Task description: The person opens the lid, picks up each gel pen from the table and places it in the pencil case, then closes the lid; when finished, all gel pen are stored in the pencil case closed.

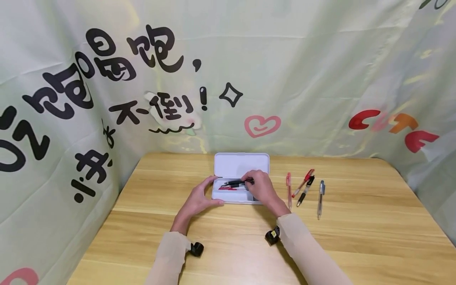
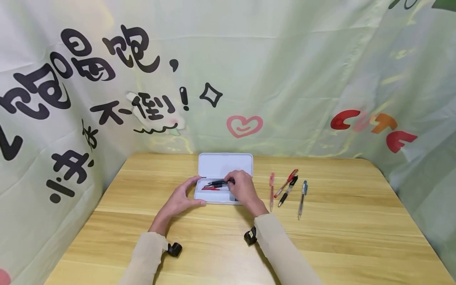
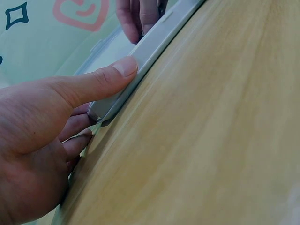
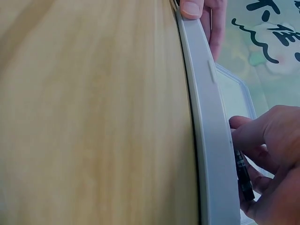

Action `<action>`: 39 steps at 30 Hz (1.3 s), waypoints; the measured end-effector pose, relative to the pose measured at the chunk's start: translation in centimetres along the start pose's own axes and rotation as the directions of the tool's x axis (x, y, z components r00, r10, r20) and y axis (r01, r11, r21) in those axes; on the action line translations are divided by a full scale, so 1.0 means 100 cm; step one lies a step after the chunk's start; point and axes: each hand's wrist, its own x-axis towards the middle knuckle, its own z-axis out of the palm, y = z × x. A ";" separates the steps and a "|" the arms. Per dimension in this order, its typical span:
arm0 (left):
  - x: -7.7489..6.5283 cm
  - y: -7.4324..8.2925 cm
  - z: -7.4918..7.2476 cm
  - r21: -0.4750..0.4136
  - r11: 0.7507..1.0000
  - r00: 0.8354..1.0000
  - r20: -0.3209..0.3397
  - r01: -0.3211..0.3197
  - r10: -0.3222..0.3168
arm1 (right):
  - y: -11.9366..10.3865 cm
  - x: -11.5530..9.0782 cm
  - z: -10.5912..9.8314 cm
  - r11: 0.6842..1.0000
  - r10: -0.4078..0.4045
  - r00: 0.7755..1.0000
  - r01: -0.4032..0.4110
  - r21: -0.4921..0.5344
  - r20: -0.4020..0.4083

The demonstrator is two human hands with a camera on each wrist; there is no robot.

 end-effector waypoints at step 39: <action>0.000 0.000 -0.001 -0.008 1.000 1.000 -0.001 0.000 0.000 | 0.038 -0.075 -0.106 0.989 0.143 0.979 -0.139 0.042 -0.143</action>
